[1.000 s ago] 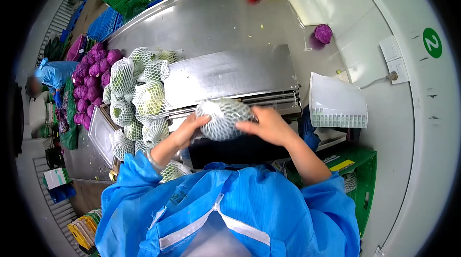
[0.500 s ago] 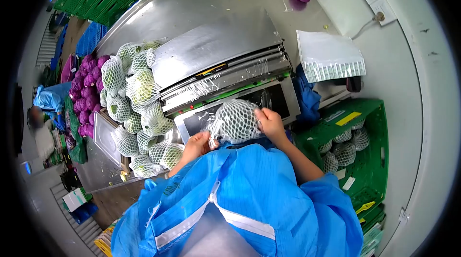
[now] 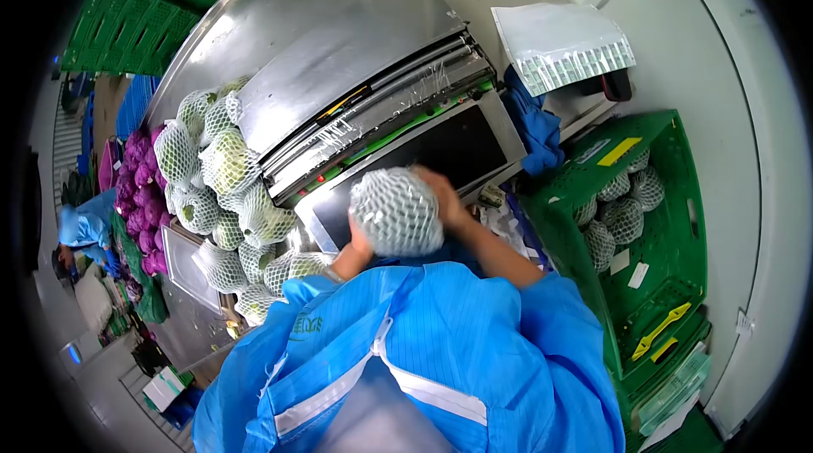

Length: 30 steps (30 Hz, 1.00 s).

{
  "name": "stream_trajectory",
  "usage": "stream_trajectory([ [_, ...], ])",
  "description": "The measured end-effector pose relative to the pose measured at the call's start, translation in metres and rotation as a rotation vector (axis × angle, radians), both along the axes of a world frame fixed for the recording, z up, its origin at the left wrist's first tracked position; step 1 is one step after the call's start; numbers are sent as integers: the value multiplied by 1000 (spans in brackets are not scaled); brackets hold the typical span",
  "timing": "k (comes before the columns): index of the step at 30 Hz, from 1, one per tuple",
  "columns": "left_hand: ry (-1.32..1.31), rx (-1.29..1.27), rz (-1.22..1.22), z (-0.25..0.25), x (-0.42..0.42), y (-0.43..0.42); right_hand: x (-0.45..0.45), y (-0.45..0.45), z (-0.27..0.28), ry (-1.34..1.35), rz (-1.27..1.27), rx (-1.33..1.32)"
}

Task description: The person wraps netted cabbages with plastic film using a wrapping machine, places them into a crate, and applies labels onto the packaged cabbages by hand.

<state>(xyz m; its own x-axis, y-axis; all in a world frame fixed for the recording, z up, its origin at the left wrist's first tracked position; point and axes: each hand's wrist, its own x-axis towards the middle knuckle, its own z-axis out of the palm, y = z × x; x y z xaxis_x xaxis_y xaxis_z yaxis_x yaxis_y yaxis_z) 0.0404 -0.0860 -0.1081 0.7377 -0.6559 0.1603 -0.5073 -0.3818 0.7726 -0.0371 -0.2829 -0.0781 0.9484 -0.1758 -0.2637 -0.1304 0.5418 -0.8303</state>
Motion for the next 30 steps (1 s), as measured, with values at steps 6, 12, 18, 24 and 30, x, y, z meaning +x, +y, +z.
stream_trajectory([
  [6,9,-410,-204,131,-7,-6,-42,30,106,23,383,-219],
  [12,683,-459,-385,150,-33,-31,-63,40,149,-344,225,-669],
  [18,997,-319,-454,177,-52,-46,-105,25,187,-388,-274,-1396],
  [24,1504,-222,-254,200,-69,-62,-154,-32,170,-395,51,-367],
  [30,1705,-72,-197,187,-89,-125,-225,-82,151,74,-325,-516],
])
